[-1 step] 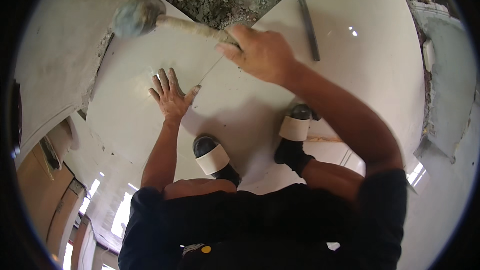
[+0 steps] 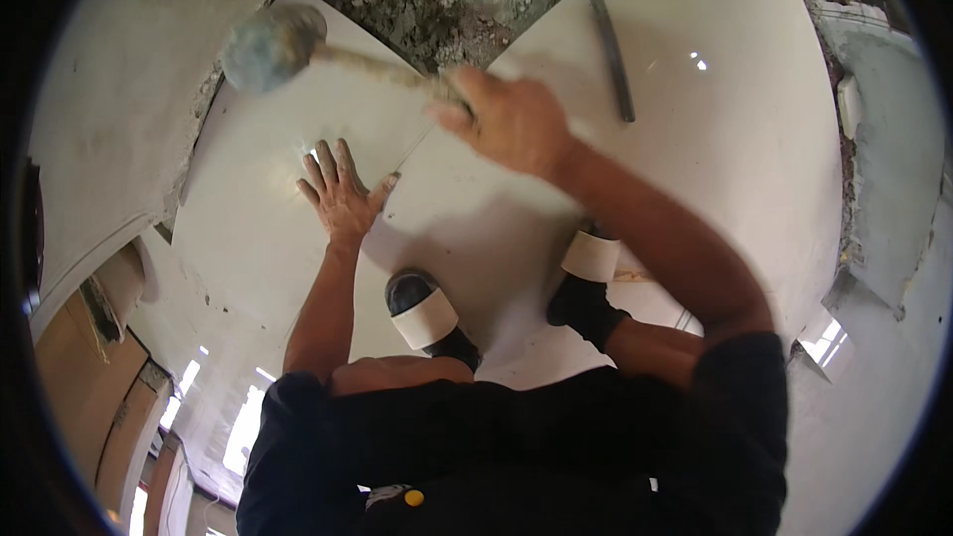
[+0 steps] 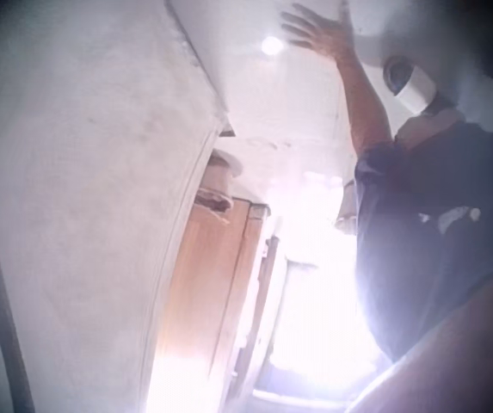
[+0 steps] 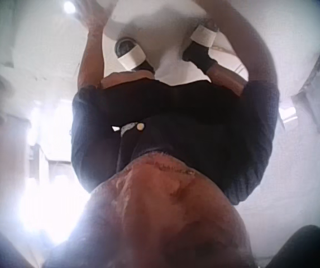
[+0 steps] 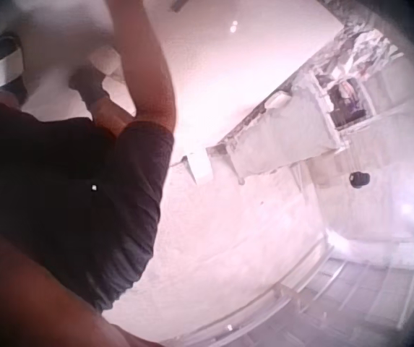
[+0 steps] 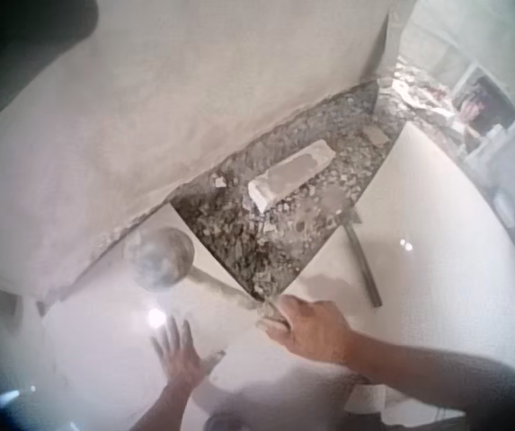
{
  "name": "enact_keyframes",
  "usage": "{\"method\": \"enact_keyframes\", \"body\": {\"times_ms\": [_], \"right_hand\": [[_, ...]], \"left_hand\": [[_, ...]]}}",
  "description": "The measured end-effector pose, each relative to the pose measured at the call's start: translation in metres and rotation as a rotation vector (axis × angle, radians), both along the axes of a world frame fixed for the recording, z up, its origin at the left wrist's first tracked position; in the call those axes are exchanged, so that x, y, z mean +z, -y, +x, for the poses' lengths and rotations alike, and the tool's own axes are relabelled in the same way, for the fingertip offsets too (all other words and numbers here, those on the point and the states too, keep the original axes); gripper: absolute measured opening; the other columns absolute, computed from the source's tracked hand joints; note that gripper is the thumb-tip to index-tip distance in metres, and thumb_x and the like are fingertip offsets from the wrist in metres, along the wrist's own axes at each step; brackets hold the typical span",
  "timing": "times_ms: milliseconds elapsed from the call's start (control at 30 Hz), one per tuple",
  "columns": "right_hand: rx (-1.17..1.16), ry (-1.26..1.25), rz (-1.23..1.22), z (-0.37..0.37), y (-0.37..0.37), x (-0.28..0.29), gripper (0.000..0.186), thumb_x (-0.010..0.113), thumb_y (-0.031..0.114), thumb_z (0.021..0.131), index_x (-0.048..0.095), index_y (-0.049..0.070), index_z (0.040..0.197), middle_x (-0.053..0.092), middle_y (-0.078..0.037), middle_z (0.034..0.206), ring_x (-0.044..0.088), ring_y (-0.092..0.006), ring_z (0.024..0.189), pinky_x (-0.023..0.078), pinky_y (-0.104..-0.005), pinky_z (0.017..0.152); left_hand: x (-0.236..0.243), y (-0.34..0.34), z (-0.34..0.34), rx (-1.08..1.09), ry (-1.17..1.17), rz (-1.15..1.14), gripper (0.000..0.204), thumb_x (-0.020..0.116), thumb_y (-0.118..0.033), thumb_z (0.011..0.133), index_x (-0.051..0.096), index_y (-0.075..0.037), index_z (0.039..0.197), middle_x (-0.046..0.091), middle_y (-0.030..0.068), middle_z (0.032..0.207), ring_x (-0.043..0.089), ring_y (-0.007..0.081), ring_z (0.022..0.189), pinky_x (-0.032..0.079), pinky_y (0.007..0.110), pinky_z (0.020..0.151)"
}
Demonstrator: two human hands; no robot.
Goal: The person places a large white tile onto a cemented floor area, adjusts its position by hand, and uses a rubber mallet to tap the tile into place. They spread cement with a trowel and continue tapping the tile to ensure it is level and secure.
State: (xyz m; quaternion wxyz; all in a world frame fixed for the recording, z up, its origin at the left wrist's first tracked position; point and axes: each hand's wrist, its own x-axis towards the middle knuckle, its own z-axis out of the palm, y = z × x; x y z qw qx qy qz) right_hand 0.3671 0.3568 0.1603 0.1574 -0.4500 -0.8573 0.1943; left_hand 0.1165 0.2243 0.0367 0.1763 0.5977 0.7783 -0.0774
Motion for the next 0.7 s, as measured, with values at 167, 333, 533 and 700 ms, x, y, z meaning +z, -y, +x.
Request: {"method": "enact_keyframes", "body": {"times_ms": [167, 333, 533, 700], "right_hand": [[-0.334, 0.209, -0.511, -0.032, 0.079, -0.072, 0.036, 0.059, 0.041, 0.091, 0.055, 0.007, 0.1, 0.064, -0.014, 0.074, 0.063, -0.0387, 0.063, 0.051, -0.0454, 0.056], [-0.323, -0.166, -0.438, -0.033, 0.117, -0.086, 0.035, 0.058, 0.04, 0.092, 0.054, 0.005, 0.094, 0.064, -0.016, 0.074, 0.063, -0.0387, 0.065, 0.051, -0.0464, 0.056], [-0.33, -0.148, -0.501, -0.043, 0.113, -0.087, 0.029, 0.058, 0.032, 0.093, 0.054, 0.004, 0.097, 0.063, -0.018, 0.075, 0.063, -0.0413, 0.071, 0.05, -0.0481, 0.063], [-0.351, -0.05, -0.557, -0.049, 0.119, -0.088, 0.031, 0.057, 0.035, 0.094, 0.054, 0.004, 0.093, 0.063, -0.018, 0.072, 0.063, -0.0414, 0.068, 0.05, -0.049, 0.06]], "left_hand": [[-0.006, -0.006, -0.003, 0.013, 0.016, 0.046, 0.105, 0.053, -0.077, 0.075, 0.021, -0.014, 0.153, 0.014, 0.0165, 0.158, 0.004, 0.0395, 0.146, 0.004, 0.062, 0.114], [-0.01, -0.007, -0.002, 0.009, 0.005, 0.022, 0.105, 0.055, -0.077, 0.075, 0.023, -0.014, 0.153, 0.016, 0.0168, 0.158, 0.005, 0.0397, 0.146, 0.005, 0.061, 0.114], [-0.008, -0.006, -0.003, 0.017, 0.002, 0.042, 0.104, 0.053, -0.077, 0.076, 0.022, -0.015, 0.153, 0.016, 0.0152, 0.158, 0.008, 0.0392, 0.146, 0.006, 0.061, 0.115], [-0.008, -0.005, -0.001, 0.039, 0.006, 0.055, 0.104, 0.052, -0.078, 0.075, 0.022, -0.017, 0.153, 0.017, 0.0147, 0.158, 0.007, 0.0392, 0.146, 0.006, 0.06, 0.115]]}}
